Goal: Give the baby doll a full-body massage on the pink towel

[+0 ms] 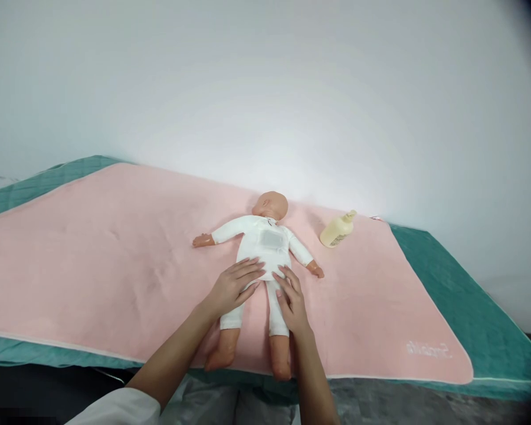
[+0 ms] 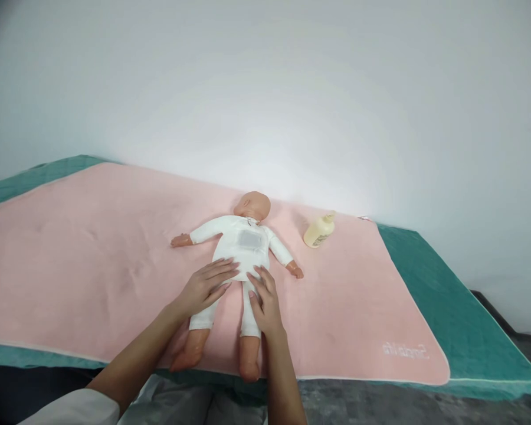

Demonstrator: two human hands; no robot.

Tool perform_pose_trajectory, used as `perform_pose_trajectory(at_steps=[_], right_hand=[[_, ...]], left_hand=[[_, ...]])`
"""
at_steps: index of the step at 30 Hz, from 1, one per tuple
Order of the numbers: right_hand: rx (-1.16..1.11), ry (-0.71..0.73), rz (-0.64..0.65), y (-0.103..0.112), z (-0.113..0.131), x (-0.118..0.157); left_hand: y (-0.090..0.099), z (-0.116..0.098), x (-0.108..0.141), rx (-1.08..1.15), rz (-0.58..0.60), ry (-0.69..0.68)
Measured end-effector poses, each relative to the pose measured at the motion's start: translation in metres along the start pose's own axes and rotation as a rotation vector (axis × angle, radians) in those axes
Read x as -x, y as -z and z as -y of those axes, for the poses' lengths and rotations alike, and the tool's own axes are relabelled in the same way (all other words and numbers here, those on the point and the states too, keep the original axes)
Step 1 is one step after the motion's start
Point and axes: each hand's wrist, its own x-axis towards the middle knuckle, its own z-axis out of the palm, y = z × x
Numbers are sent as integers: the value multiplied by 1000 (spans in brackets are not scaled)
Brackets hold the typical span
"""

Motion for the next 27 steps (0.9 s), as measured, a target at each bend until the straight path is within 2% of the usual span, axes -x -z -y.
perform_pose_trajectory(at_steps=[8, 18, 27], right_hand=[[19, -25, 38, 1, 4, -13], [41, -35, 9, 1, 5, -26], [58, 47, -84, 1, 3, -49]], left_hand=[[-2, 2, -3, 2, 76, 74], [-2, 4, -9, -4, 159, 144], [0, 7, -16, -79, 105, 73]])
